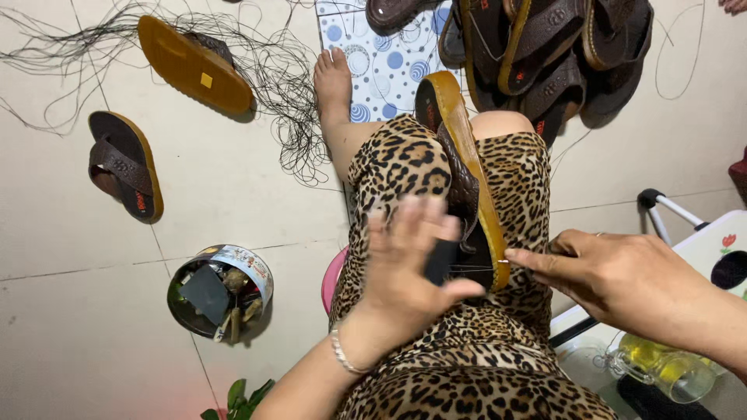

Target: The person repairs a sandal by hand and with a tool, pulling thread through the sole and using a tool to push and pull stitching through the material.

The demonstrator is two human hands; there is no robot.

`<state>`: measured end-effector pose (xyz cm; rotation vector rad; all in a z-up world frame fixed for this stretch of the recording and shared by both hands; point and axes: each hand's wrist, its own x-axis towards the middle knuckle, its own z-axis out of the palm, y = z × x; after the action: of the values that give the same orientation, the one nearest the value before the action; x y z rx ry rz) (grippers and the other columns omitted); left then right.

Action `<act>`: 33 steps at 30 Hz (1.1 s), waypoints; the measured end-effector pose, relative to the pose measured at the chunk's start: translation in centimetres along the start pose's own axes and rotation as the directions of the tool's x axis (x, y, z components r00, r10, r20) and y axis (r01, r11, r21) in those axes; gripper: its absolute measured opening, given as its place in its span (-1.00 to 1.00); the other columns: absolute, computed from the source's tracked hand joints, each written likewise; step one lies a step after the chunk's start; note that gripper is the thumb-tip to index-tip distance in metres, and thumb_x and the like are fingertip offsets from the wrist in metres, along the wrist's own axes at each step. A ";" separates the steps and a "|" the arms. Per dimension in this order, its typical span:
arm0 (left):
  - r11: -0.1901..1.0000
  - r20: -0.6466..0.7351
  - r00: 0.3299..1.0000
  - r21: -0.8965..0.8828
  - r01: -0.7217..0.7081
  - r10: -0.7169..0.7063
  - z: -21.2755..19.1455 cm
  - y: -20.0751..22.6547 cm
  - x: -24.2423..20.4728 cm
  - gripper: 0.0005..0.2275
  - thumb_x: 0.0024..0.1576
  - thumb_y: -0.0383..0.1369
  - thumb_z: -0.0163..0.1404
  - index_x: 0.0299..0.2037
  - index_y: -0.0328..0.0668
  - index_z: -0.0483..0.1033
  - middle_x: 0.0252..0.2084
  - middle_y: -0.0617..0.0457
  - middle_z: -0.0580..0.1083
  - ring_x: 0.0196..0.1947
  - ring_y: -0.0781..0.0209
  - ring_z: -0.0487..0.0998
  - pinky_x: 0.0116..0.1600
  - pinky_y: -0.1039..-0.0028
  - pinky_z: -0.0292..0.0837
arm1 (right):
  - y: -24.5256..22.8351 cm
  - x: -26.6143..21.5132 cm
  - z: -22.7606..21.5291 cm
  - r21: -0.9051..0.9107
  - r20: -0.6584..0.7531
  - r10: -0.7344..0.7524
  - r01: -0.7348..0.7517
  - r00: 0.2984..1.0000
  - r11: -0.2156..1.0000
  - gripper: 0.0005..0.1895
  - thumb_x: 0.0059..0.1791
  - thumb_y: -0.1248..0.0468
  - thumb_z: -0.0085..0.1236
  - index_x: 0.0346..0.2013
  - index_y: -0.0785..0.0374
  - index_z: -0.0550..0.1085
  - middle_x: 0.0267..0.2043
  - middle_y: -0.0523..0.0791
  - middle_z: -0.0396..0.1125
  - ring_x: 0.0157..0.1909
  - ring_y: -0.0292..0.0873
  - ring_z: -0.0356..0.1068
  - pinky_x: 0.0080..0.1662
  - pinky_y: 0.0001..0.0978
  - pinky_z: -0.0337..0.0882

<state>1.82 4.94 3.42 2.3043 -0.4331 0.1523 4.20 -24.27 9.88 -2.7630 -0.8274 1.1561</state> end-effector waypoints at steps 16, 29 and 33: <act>0.903 0.090 0.963 0.335 -0.269 0.253 5.2 0.8 -0.2 -0.20 0.30 0.17 -0.62 0.28 -0.45 0.41 0.38 -0.37 0.31 0.47 -0.21 0.21 0.53 -0.13 -0.29 | -2.0 3.7 -0.2 0.125 0.037 -0.091 0.086 0.995 0.988 -0.75 0.09 -0.03 -0.02 -0.19 -0.02 0.21 -0.40 -0.20 0.31 -0.58 0.02 0.37 -0.56 0.03 0.38; -0.108 0.520 0.854 -0.850 0.516 -0.015 -0.6 2.1 1.1 -0.92 0.28 -0.40 0.09 -0.08 -0.17 0.54 -0.07 0.00 0.53 -0.24 0.39 0.52 -0.19 0.72 0.49 | -2.0 1.7 1.3 -0.003 -0.130 -0.144 0.145 0.981 0.989 -0.49 -0.13 0.21 0.14 0.08 -0.03 0.22 -0.40 -0.24 0.30 -0.49 -0.05 0.38 -0.52 -0.04 0.48; 0.891 0.393 0.919 -0.411 0.191 -0.016 1.9 2.8 -0.4 -0.78 0.28 -0.49 -0.08 0.00 -0.63 0.42 -0.23 -0.29 0.44 -0.45 -0.12 0.49 -0.32 0.26 0.53 | -2.5 0.2 1.5 -0.195 -0.231 -0.155 0.110 0.960 0.975 -0.46 -0.09 0.26 0.04 0.19 -0.03 0.24 -0.42 -0.15 0.29 -0.59 0.01 0.39 -0.51 -0.04 0.43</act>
<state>0.37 1.91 3.88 1.8889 -0.4778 -0.4214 2.16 -22.28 9.30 -2.8569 -1.1160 0.7304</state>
